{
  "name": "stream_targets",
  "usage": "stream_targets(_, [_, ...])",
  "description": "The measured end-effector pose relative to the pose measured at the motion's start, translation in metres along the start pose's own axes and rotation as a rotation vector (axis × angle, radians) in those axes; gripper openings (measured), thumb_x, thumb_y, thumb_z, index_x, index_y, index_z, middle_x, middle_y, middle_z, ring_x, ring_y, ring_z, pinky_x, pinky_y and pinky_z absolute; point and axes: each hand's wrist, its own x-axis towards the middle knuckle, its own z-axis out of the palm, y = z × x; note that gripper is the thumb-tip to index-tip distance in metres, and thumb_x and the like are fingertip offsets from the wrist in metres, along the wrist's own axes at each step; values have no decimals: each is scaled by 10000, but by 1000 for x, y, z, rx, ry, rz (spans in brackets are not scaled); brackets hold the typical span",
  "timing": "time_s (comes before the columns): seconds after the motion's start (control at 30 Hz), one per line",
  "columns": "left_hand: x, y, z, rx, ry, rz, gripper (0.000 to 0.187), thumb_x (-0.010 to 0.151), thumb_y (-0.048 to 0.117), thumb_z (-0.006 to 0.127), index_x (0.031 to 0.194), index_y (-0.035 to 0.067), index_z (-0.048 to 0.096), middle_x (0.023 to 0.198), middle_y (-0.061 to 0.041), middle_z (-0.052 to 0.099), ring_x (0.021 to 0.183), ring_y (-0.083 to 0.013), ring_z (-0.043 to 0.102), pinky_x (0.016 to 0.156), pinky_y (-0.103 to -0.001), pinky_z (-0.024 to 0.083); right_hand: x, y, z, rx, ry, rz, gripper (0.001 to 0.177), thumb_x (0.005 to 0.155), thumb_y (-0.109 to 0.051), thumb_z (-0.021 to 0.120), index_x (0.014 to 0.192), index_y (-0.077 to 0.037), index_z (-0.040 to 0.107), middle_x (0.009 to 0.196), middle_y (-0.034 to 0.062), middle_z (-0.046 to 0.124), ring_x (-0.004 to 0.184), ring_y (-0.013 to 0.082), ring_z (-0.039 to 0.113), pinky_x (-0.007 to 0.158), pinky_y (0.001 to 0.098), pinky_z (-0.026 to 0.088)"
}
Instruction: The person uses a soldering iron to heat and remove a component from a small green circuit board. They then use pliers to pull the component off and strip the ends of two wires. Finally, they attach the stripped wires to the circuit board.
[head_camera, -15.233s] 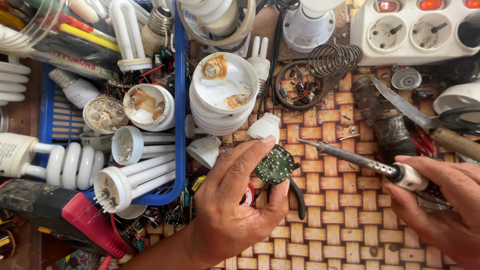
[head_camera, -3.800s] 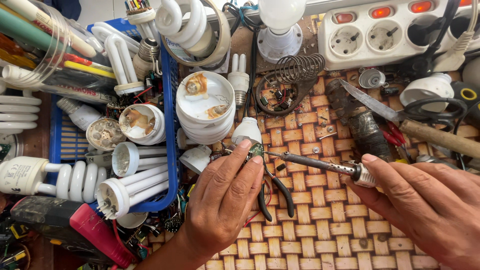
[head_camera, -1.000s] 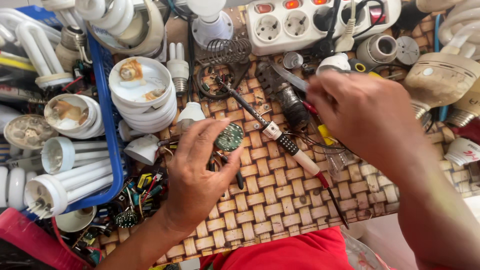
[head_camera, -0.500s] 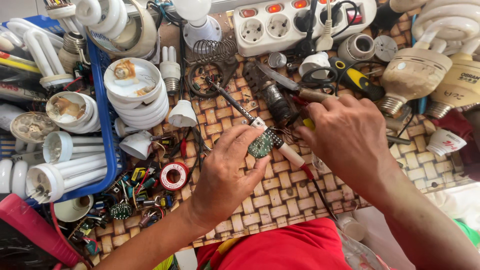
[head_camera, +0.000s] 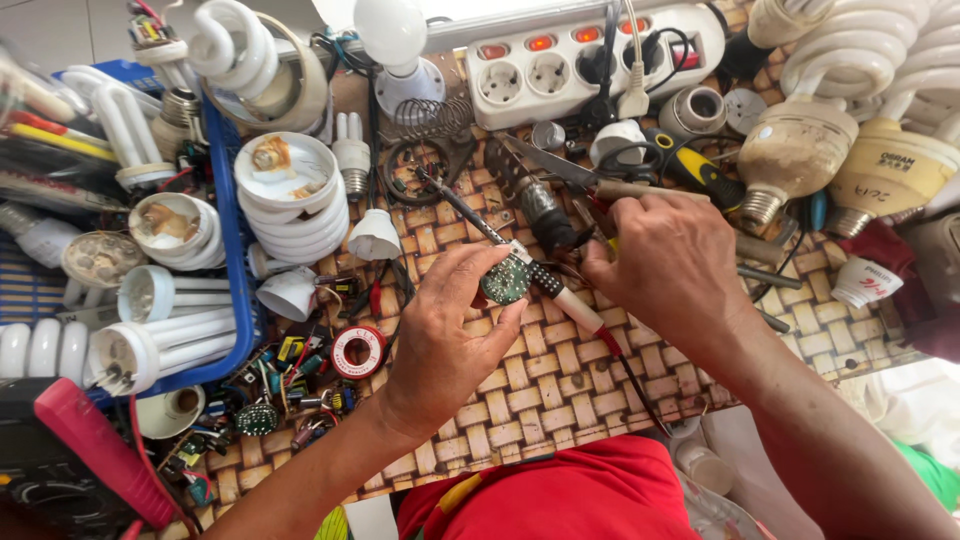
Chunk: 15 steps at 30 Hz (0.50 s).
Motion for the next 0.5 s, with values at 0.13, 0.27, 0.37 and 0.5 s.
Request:
stream_targets(0.13, [-2, -10, 7, -109, 98, -116, 461, 755, 84, 806, 1189, 53, 653, 1137, -173, 635, 922, -332, 690, 646, -295, 621, -2, 6, 13, 74, 6, 43, 329, 796, -438, 658, 896, -127, 706, 683, 103, 648, 738, 325, 684, 708, 433, 499])
stream_targets(0.27, [3, -11, 3, -136, 114, -141, 473, 728, 86, 813, 1177, 58, 668, 1114, -179, 653, 874, -327, 689, 611, -295, 616, 5, 7, -2, 223, -129, 152, 296, 816, -425, 609, 902, -163, 715, 729, 111, 687, 821, 354, 688, 732, 459, 519])
stream_targets(0.37, [1, -12, 1, -149, 127, -160, 481, 721, 96, 815, 1180, 70, 673, 1115, -174, 655, 860, -313, 687, 602, -289, 613, 12, 9, -19, 368, -222, 194, 301, 817, -415, 608, 994, -205, 730, 791, 114, 719, 884, 353, 691, 775, 466, 536])
stream_targets(0.5, [0, -15, -1, -52, 90, -61, 453, 747, 81, 777, 1172, 56, 624, 1152, -107, 662, 1114, -263, 626, 1019, -346, 476, 29, 6, -59, 647, -461, 360, 358, 825, -289, 560, 1155, -285, 700, 866, -26, 740, 682, 144, 590, 733, 285, 433])
